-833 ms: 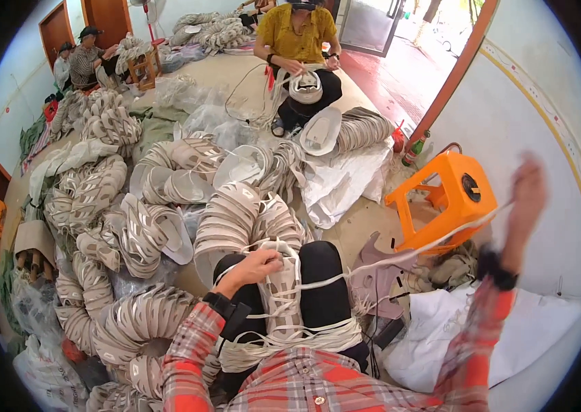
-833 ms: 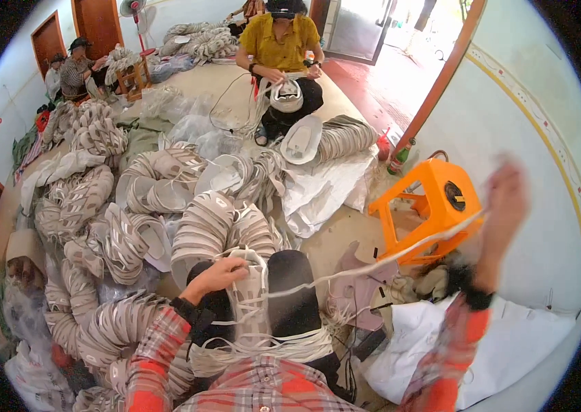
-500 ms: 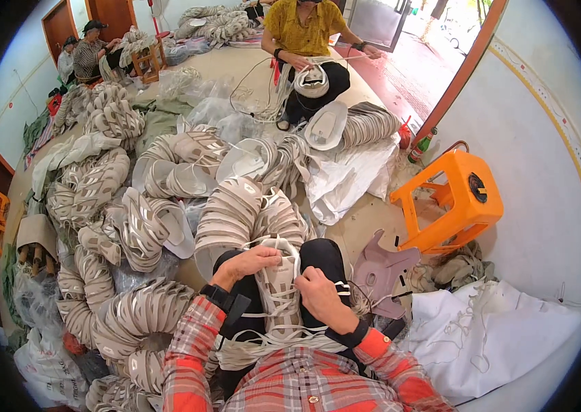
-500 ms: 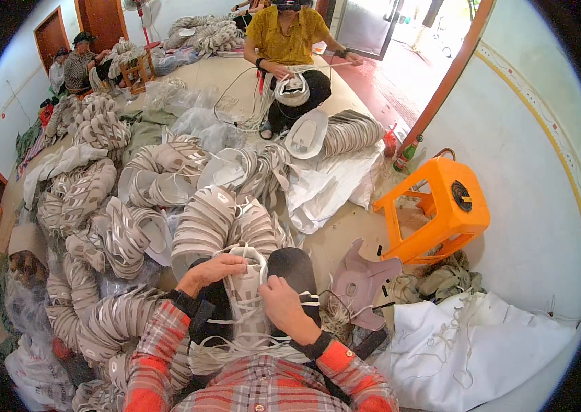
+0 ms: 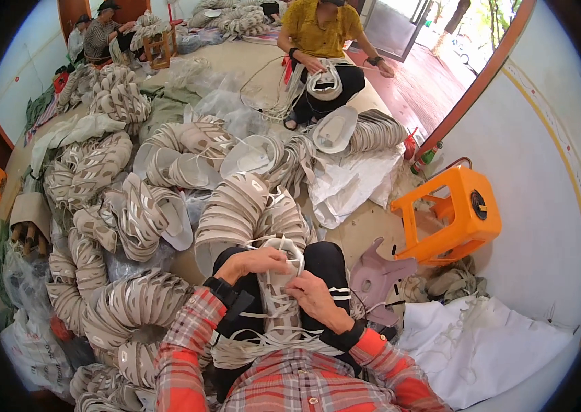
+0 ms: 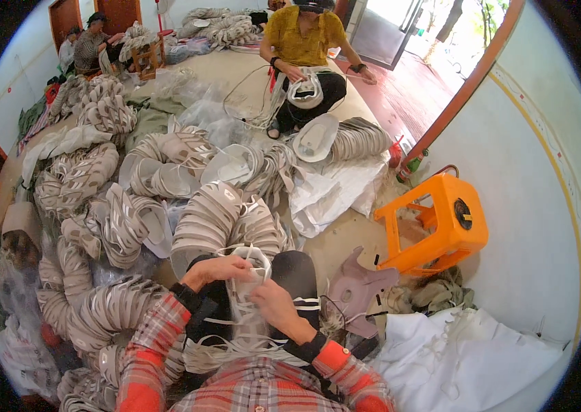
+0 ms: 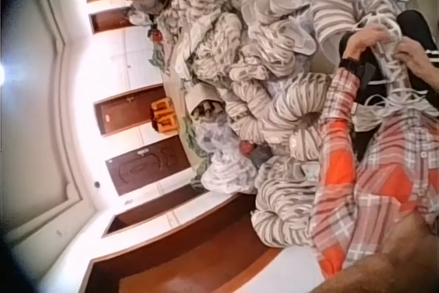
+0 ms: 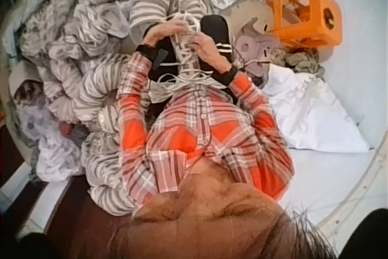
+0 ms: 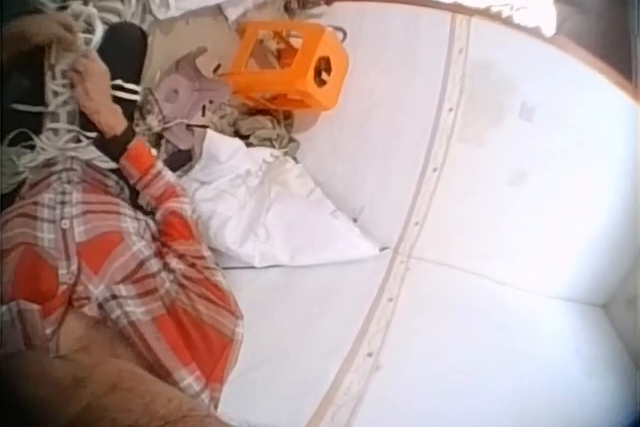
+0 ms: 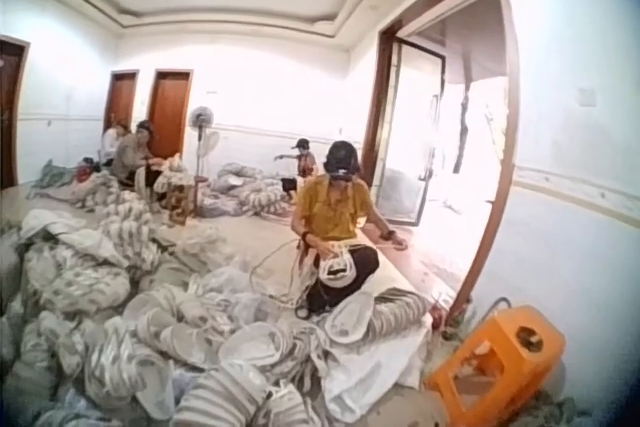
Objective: The recorder is lacing and tying white sneaker-style shoe components while sitting among a large pile of components.
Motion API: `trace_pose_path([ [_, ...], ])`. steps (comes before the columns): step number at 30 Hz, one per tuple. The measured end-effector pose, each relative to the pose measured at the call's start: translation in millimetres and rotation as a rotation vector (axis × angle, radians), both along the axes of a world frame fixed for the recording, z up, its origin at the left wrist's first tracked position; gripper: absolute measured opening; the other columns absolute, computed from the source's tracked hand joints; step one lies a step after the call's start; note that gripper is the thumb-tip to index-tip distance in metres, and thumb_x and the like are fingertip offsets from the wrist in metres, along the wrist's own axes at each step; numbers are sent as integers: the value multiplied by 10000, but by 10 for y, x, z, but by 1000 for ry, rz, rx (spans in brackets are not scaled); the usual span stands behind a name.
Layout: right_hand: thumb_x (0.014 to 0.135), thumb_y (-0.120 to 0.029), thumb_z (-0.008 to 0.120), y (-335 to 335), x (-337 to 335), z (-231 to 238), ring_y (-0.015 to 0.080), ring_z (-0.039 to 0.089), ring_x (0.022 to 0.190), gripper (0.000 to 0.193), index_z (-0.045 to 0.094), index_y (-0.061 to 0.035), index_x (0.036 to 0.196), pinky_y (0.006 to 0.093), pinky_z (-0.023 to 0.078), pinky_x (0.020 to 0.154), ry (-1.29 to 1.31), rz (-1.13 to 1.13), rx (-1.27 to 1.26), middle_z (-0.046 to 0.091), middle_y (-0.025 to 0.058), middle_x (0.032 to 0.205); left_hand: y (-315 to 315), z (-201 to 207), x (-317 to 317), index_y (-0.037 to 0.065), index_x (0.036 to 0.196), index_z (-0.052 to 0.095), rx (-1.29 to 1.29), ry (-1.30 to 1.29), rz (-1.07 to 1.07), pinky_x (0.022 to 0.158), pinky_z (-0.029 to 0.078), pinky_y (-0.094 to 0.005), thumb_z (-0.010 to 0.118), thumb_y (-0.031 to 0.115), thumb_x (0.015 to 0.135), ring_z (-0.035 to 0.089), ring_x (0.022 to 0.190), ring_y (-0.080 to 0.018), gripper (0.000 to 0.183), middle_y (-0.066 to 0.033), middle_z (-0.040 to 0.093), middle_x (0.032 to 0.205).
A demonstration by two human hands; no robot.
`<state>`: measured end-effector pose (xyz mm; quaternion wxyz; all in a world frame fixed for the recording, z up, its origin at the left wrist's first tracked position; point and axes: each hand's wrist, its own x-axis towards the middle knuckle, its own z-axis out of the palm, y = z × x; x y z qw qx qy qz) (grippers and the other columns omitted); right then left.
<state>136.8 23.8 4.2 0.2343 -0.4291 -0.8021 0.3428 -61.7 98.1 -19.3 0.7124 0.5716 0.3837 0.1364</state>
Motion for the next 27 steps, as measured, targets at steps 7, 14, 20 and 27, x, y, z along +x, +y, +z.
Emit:
trace_pose_path([
  [7, 782, -49, 605, 10, -133, -21, 201, 599, 616, 132, 572, 12, 894, 263, 462, 582, 161, -131, -219, 610, 138, 731, -4, -28, 24, 17, 842, 618, 81, 86, -70, 639, 373, -276, 588, 259, 782, 466, 709, -112, 251, -3, 538, 740],
  [14, 735, -88, 625, -13, -231, 202, 242, 533, 795, 181, 530, -26, 876, 324, 440, 691, -259, 175, 483, 519, 117, 835, -13, 63, 33, -18, 1000, 583, 17, 112, -107, 757, 376, -261, 577, 202, 797, 460, 841, -113, 299, -20, 562, 900],
  [20, 725, -132, 552, -17, -325, 119, 279, 508, 785, 105, 534, -39, 770, 371, 438, 680, -239, 340, 415, 495, 115, 811, -313, 90, 101, 10, 843, 587, 765, 174, 618, 634, 423, -283, 608, 256, 782, 540, 689, -126, 254, -62, 581, 694],
  [27, 857, -345, 563, -1043, -1231, 1395, 253, 517, 777, 267, 475, -99, 910, 411, 400, 660, 621, 1225, -188, 473, 180, 969, -773, 695, 245, 85, 1103, 447, 163, 265, 104, 527, 433, -271, 636, 213, 791, 580, 599, -130, 387, -61, 586, 654],
])
